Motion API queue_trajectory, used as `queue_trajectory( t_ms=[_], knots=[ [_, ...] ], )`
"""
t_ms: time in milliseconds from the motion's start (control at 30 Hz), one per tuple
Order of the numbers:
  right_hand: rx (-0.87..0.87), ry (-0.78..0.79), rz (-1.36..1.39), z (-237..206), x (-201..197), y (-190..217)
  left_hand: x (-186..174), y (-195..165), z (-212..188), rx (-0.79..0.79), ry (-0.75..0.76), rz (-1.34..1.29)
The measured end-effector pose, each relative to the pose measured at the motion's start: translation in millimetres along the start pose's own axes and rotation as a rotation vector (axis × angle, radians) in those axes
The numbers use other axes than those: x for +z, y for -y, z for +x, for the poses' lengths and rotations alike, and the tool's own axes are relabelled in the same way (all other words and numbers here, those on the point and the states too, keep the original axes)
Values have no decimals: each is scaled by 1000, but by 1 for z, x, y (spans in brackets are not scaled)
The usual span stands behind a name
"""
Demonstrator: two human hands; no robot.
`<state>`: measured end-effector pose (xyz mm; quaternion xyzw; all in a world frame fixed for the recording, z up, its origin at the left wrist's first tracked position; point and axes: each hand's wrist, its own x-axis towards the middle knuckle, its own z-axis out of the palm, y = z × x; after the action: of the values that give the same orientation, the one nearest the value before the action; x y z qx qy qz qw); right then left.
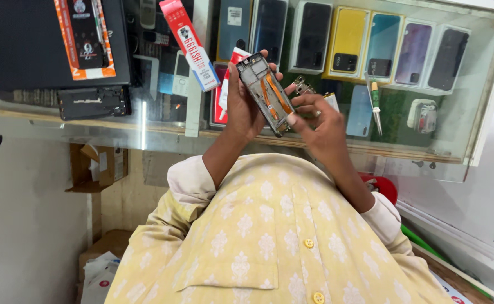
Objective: The person disassembles a smartphone by hand. They remove the back cover and separate the internal components from the frame, leaving the parts in hand.
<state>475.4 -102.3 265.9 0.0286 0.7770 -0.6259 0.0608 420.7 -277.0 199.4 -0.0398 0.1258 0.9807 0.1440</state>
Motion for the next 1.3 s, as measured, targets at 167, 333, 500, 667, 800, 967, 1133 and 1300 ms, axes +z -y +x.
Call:
queue_trajectory(
  t_ms=[167, 333, 500, 667, 800, 967, 1133, 1300],
  knots=[
    [-211, 109, -134, -9, -1, 33, 0, 5, 2, 16, -57, 53],
    [-310, 173, -300, -10, -1, 42, -6, 6, 0, 23, -68, 18],
    [-374, 175, -349, -5, -4, 34, -6, 4, 2, 8, -5, 61],
    [-176, 216, -143, -2, -9, 27, -1, 1, -1, -13, 88, 169],
    [-135, 234, -121, 2, -12, 20, 4, -1, -4, -44, 96, 227],
    [-99, 274, -31, 5, -18, 11, 10, -6, -7, -78, 141, 284],
    [-70, 288, 6, 8, -25, 8, 14, -6, -7, -83, 167, 348],
    [-67, 275, -7, 9, -27, 7, 13, -3, -6, -95, 149, 345]
  ],
)
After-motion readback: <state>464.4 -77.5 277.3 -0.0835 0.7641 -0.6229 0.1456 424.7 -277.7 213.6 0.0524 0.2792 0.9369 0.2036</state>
